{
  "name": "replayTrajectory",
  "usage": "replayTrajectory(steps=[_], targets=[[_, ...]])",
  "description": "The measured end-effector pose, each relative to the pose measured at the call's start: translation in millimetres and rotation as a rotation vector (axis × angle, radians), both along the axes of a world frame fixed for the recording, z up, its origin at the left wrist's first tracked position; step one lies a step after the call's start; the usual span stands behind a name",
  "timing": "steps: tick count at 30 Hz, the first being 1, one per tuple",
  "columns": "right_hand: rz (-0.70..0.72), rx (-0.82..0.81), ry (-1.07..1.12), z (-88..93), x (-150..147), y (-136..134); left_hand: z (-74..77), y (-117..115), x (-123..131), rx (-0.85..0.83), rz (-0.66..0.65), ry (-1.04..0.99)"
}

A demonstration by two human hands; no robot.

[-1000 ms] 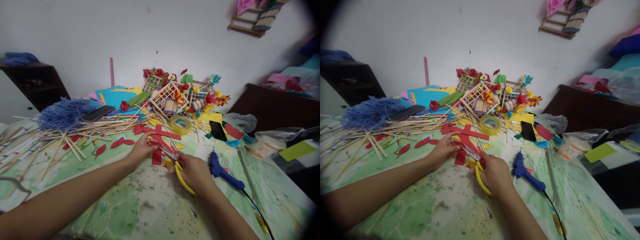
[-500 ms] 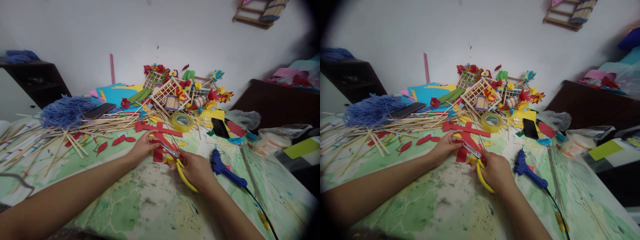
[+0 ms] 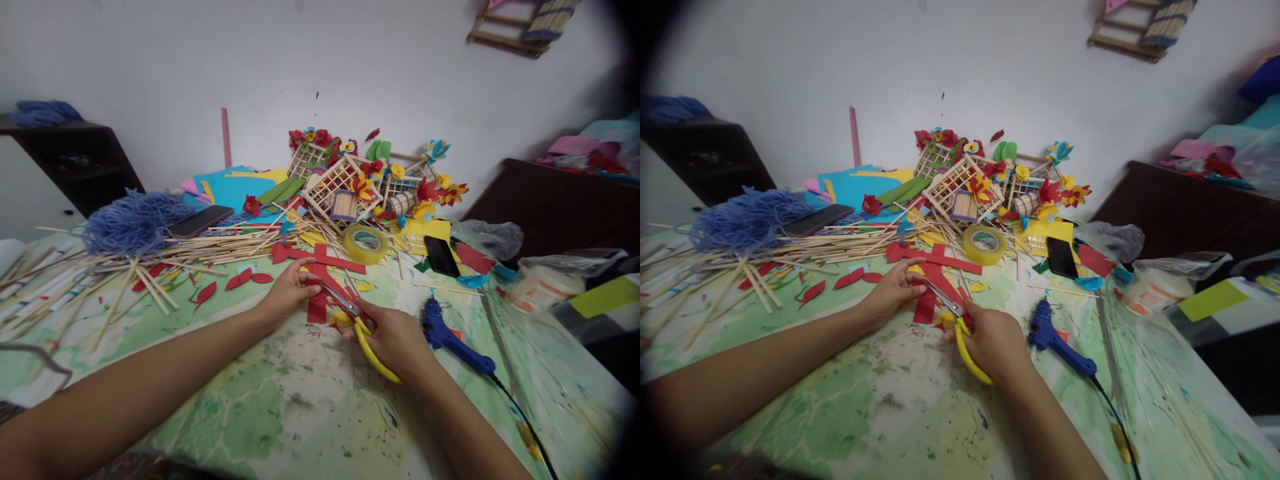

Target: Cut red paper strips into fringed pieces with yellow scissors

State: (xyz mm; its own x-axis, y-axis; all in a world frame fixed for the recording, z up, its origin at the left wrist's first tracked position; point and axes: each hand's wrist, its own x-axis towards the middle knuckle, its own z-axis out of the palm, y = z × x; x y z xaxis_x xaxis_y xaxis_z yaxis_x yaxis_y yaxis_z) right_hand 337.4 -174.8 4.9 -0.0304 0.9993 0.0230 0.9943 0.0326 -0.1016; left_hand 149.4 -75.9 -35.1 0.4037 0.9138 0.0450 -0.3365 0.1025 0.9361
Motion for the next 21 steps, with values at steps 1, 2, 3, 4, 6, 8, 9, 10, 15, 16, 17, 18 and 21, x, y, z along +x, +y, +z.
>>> replayTrajectory(steps=[1, 2, 3, 4, 6, 8, 9, 10, 15, 16, 17, 18, 21], targets=[[-0.002, -0.005, -0.002, 0.4, 0.1, 0.1, -0.4, 0.2, -0.2, 0.004, -0.003, 0.001], [-0.002, -0.007, -0.002, 0.7, 0.2, 0.2, -0.7, 0.5, -0.4, 0.008, -0.007, 0.001], [-0.002, -0.006, -0.001, 0.9, 0.4, 0.2, -1.0, 0.7, -0.6, 0.012, -0.010, -0.002], [-0.001, -0.003, -0.001, 1.0, 0.5, 0.1, -1.3, 1.0, -0.8, 0.015, -0.013, -0.007], [0.003, 0.005, -0.003, 0.9, 1.0, 0.0, -1.6, 1.4, -1.0, 0.014, -0.016, -0.016], [0.006, 0.006, -0.003, 0.6, 1.5, -0.1, -1.6, 1.6, -1.0, 0.009, -0.018, -0.025], [0.005, 0.007, -0.003, 0.4, 1.8, -0.1, -1.5, 1.7, -0.9, 0.007, -0.015, -0.027], [0.004, 0.008, -0.003, 0.2, 2.0, -0.1, -1.3, 1.7, -0.9, 0.005, -0.010, -0.029], [-0.002, 0.018, -0.007, -1.1, 2.6, -0.3, 0.8, 1.6, -0.5, 0.009, 0.010, -0.033], [-0.001, 0.021, -0.006, -1.4, 2.8, -0.3, 1.3, 1.6, -0.5, 0.010, 0.010, -0.035], [0.001, 0.024, -0.005, -1.8, 3.1, -0.3, 1.6, 1.5, -0.5, 0.009, 0.011, -0.039], [0.004, 0.027, -0.003, -2.2, 3.4, -0.3, 1.9, 1.5, -0.5, 0.009, 0.010, -0.043], [0.015, 0.038, 0.008, -3.6, 4.5, 0.1, 2.2, 1.4, -0.7, 0.010, 0.008, -0.044]])
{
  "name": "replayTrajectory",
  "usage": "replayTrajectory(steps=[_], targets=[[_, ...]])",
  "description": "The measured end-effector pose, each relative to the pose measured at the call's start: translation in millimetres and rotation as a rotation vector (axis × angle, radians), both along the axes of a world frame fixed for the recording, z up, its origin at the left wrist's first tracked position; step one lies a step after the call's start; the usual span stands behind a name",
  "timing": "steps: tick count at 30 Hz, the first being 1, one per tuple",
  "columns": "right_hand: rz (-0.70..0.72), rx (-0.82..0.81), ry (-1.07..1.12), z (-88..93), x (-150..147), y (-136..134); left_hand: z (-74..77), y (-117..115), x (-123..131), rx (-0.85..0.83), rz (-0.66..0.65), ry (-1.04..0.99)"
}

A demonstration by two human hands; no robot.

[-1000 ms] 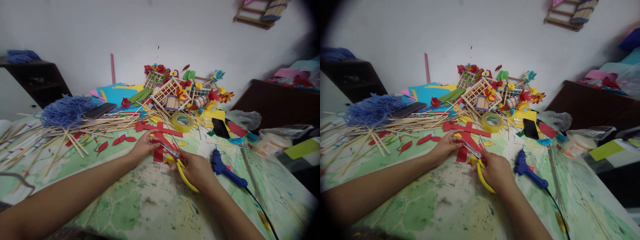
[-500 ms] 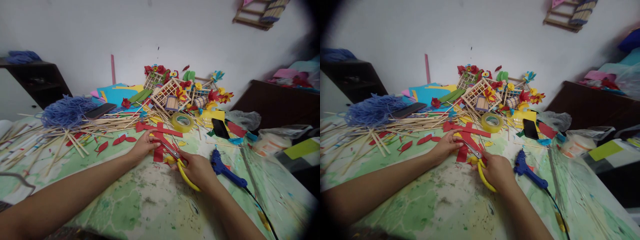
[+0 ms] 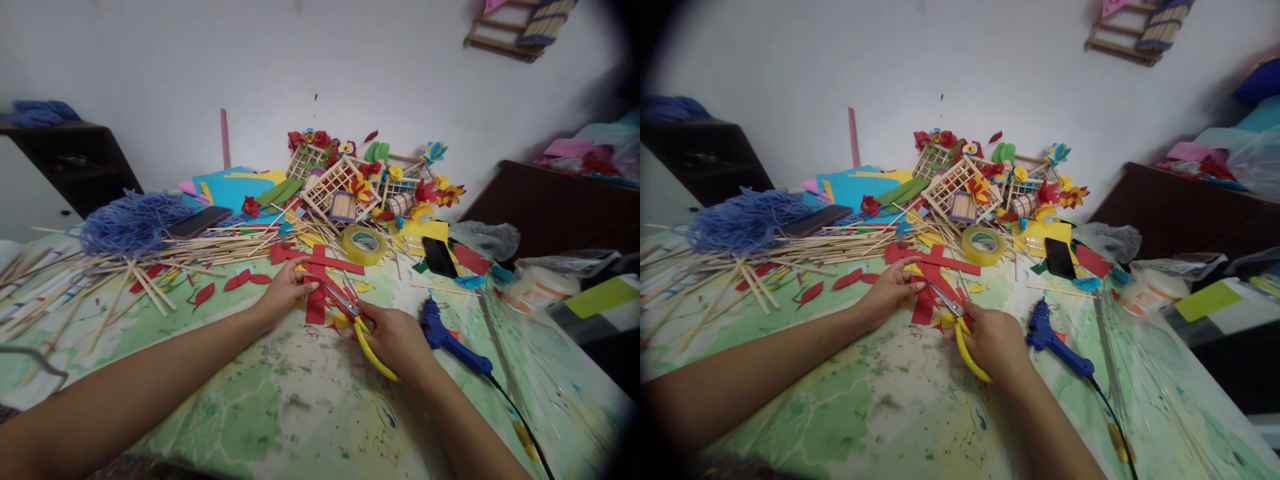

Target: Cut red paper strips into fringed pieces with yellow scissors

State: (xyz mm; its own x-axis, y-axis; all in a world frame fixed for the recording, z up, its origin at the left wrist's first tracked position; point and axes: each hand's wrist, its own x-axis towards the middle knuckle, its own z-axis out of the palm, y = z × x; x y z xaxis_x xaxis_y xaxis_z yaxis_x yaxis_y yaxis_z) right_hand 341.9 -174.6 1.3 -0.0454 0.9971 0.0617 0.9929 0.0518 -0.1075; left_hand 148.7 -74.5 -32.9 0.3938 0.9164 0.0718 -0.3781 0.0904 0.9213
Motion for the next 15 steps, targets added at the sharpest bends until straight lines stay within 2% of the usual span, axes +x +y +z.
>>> replayTrajectory(steps=[11, 15], targets=[[-0.009, 0.008, -0.010, -0.7, -0.1, 0.0, -3.8, 1.3, -0.1, 0.024, 0.049, 0.028], [-0.005, 0.002, -0.019, 1.6, -1.0, -0.7, -2.3, 0.7, -0.7, 0.028, 0.004, 0.030]])
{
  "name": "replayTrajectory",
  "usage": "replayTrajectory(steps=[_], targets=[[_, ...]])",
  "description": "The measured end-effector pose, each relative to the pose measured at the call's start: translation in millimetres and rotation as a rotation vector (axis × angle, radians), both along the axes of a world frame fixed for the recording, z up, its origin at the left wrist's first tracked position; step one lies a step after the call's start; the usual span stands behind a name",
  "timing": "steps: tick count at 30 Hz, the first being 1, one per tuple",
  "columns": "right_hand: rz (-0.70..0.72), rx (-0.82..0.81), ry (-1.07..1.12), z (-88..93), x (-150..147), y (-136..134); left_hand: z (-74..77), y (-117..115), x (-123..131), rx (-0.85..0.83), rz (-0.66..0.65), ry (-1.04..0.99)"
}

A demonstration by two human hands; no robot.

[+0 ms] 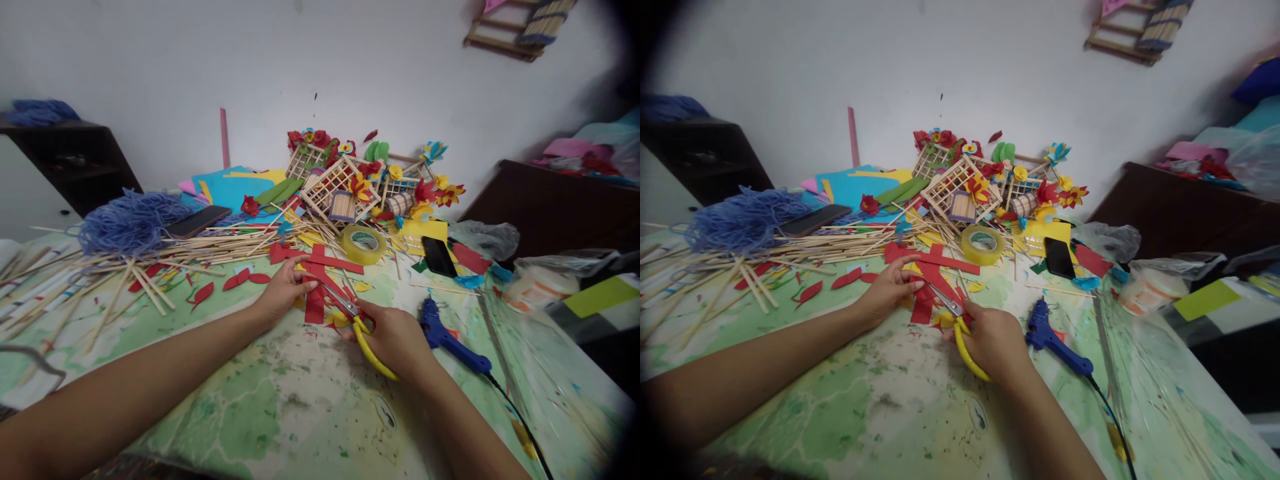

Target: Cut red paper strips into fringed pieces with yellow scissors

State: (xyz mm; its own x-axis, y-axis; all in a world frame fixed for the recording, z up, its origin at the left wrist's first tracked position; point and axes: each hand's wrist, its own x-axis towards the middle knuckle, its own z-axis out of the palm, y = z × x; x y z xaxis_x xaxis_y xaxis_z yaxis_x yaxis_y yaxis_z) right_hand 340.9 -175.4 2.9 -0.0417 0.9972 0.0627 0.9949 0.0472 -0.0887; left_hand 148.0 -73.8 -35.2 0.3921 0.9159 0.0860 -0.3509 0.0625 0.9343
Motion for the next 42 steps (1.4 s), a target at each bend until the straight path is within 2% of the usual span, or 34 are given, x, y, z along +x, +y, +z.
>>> replayTrajectory(steps=[10, 20, 34, 42], targets=[[0.030, -0.006, 0.017, 0.0, 1.4, 0.6, 1.1, 1.3, -2.1, 0.069, -0.051, 0.109], [0.000, -0.019, 0.012, 0.6, 0.1, 1.2, 2.2, 1.0, -2.2, 0.052, -0.087, 0.070], [0.003, -0.014, 0.020, -1.1, 2.5, 1.3, 4.9, 1.8, -2.0, 0.027, -0.024, 0.056], [0.004, -0.005, 0.041, -2.6, 1.6, 0.9, 9.3, -1.4, -1.5, 0.025, -0.028, 0.066]])
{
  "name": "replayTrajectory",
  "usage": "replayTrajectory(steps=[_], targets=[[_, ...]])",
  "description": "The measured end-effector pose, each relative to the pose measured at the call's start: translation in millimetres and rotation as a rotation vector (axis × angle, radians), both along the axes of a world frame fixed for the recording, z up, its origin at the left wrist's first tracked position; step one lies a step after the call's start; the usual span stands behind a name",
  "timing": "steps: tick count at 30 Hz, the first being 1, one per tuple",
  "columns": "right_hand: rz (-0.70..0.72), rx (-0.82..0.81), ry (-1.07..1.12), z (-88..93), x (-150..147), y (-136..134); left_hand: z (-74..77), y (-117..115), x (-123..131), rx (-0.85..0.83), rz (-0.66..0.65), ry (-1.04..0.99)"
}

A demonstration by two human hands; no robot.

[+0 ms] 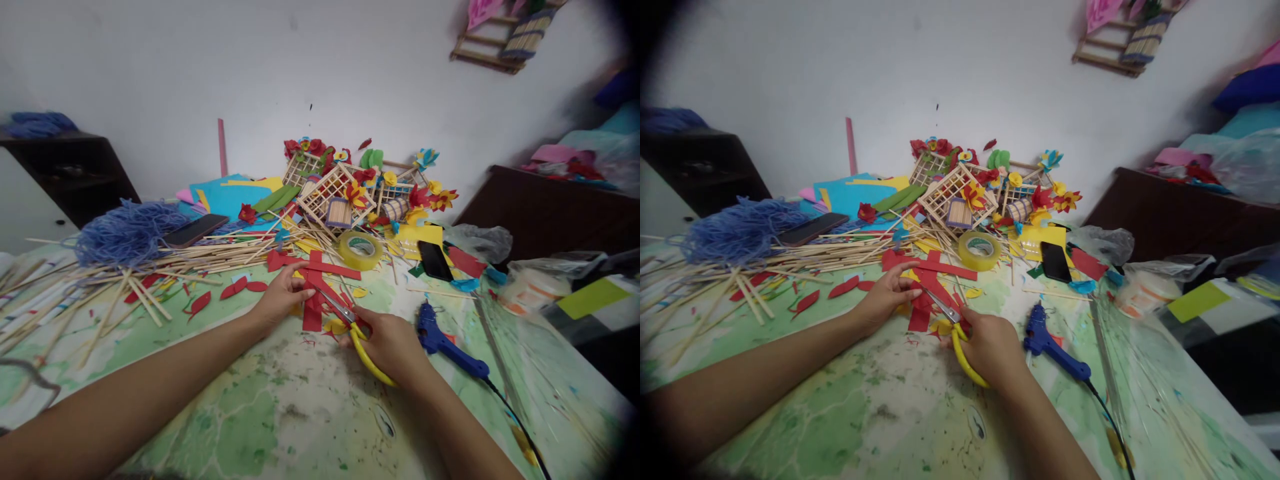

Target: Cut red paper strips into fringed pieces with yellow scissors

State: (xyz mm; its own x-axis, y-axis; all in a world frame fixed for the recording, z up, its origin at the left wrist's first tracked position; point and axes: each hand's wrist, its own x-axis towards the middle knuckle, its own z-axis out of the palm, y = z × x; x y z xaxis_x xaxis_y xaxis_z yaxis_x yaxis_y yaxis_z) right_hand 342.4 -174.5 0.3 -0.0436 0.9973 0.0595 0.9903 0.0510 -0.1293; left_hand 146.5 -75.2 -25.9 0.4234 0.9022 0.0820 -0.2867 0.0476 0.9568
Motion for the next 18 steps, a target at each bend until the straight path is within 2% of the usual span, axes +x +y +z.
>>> replayTrajectory(steps=[5, 18], targets=[[-0.008, 0.001, 0.006, 0.2, -1.1, 0.1, 3.3, -1.7, 0.6, -0.015, -0.007, 0.008], [0.006, -0.005, -0.004, 0.2, -3.0, 0.9, -3.0, -0.6, 1.2, 0.003, -0.036, 0.034]])
